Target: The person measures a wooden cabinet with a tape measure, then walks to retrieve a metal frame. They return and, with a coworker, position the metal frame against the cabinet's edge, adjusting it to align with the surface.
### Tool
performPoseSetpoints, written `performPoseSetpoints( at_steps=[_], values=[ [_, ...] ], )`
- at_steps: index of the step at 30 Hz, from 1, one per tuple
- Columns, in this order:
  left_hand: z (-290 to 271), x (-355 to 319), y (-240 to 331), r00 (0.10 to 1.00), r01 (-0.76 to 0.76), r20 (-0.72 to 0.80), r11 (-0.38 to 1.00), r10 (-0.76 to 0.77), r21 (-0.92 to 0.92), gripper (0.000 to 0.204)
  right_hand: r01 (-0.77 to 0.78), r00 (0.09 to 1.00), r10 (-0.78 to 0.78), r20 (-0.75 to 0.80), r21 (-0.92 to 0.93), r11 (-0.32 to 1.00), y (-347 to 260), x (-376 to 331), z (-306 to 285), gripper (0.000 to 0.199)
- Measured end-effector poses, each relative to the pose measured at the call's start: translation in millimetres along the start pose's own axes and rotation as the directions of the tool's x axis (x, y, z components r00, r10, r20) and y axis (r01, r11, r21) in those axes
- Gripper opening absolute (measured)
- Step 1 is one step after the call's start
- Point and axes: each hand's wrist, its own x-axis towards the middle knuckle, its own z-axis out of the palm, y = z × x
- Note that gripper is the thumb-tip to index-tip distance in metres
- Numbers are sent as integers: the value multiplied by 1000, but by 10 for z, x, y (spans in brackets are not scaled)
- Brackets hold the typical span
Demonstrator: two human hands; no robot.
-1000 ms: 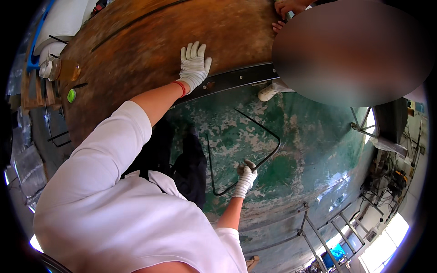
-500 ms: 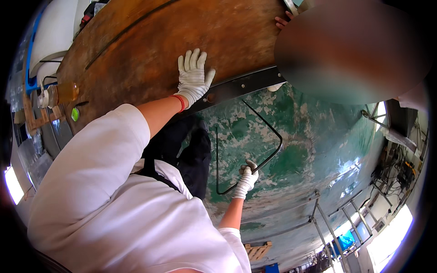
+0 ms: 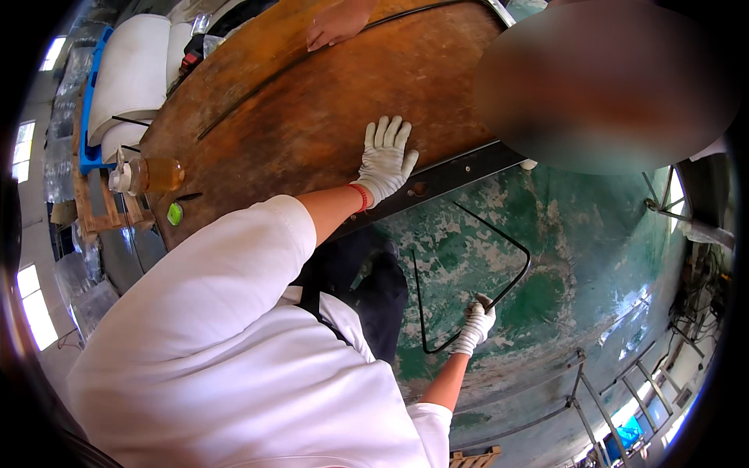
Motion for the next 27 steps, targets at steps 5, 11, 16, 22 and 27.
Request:
performPoseSetpoints(
  at_steps=[5, 11, 16, 22, 27],
  values=[
    [-5, -86, -86, 993, -101, -64, 995, 102, 13, 54, -16, 999, 17, -27, 43, 999, 21, -17, 27, 26],
    [-86, -35, -60, 975, -224, 2, 974, 224, 30, 52, -6, 999, 2, 39, 87, 996, 127, 81, -69, 25],
    [-60, -32, -60, 977, -208, 63, 978, 206, 28, 51, -23, 998, 18, 53, 85, 996, 144, 59, -57, 23],
    [-58, -30, -40, 976, -186, 122, 982, 181, 29, 51, -7, 997, 1, 83, 73, 997, 51, -125, 190, 23],
    [-76, -6, -17, 974, -200, 122, 978, 192, 55, 51, 36, 998, -36, 56, 2, 999, -1, -133, 216, 22]
  ],
)
